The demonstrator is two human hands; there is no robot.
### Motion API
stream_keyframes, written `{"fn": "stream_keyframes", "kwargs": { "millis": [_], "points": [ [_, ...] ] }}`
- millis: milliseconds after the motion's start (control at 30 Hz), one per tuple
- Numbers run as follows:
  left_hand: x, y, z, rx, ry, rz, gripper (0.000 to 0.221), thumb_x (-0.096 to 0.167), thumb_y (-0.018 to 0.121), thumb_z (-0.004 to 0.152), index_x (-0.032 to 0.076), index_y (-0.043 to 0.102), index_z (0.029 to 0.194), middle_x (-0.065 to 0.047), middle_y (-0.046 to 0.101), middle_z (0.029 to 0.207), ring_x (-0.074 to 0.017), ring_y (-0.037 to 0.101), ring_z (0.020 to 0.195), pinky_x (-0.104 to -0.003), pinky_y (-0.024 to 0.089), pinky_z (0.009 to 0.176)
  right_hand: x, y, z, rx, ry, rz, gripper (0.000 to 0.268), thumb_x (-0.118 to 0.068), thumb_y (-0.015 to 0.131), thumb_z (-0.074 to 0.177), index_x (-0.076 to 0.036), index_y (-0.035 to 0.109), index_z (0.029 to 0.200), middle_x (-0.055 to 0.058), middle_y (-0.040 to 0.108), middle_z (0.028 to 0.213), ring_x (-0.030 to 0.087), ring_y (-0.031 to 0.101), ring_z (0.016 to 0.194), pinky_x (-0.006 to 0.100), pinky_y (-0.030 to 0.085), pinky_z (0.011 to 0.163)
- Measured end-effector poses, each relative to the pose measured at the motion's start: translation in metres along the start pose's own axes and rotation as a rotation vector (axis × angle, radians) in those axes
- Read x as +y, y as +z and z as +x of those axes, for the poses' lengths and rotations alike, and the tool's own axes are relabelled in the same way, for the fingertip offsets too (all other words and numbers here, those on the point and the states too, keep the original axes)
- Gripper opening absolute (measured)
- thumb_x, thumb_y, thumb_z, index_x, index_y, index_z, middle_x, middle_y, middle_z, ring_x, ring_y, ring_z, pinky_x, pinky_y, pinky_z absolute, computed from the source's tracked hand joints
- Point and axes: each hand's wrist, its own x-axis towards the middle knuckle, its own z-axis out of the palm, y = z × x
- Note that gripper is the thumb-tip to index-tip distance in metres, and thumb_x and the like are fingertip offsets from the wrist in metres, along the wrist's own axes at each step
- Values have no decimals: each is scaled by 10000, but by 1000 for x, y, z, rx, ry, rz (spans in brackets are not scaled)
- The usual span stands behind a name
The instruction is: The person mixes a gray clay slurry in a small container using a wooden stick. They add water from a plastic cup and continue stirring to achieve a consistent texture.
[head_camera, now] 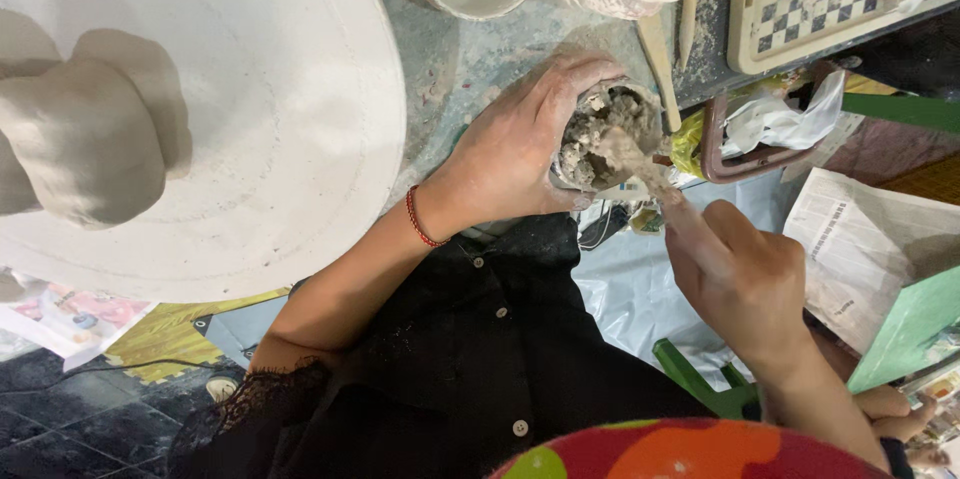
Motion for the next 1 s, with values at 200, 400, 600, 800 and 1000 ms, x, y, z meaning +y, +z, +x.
{"fn": "stream_keyframes", "kwargs": {
  "millis": [200, 400, 600, 800, 1000],
  "points": [
    [1, 0, 1, 1, 2, 41, 1117, 346, 959, 634, 117, 314, 1517, -140, 453, 1510, -374, 451, 1447, -484, 401, 1246, -14, -17, 43, -193, -21, -79, 298, -146, 744, 905, -100, 669, 1190, 84, 565, 697, 269, 582, 497, 403, 450, 459],
    [1, 0, 2, 6, -5, 16, 1144, 419, 964, 655, 102, 288, 1520, -158, 456, 1496, -382, 455, 1435, -506, 370, 1255, -18, -23, 62, -145, 141, 160, 153, -159, 706, 1005, -101, 609, 1108, 100, 677, 815, 277, 688, 655, 390, 510, 546],
    [-4, 7, 2, 40, -1, 55, 1112, 466, 954, 716, 73, 286, 1514, -168, 440, 1493, -372, 493, 1416, -478, 457, 1208, -4, 2, 32, 226, 207, 597, 106, -216, 556, 1135, -113, 547, 1160, 67, 641, 909, 204, 637, 754, 306, 510, 640],
    [-3, 8, 6, 88, 70, 63, 1128, 468, 978, 715, 34, 301, 1506, -173, 456, 1503, -359, 514, 1402, -466, 444, 1218, -16, 83, 44, 931, -53, 1087, 434, -321, 498, 1061, -28, 453, 745, 50, 470, 696, 205, 449, 575, 309, 462, 657],
    [2, 3, 5, 98, 59, 1, 1041, 328, 985, 700, 25, 349, 1467, -167, 494, 1506, -353, 514, 1422, -437, 454, 1227, -30, 68, 57, 767, -140, 1410, 540, -363, 425, 1088, -125, 363, 607, 3, 330, 530, 175, 348, 460, 334, 407, 630]
  ]
}}
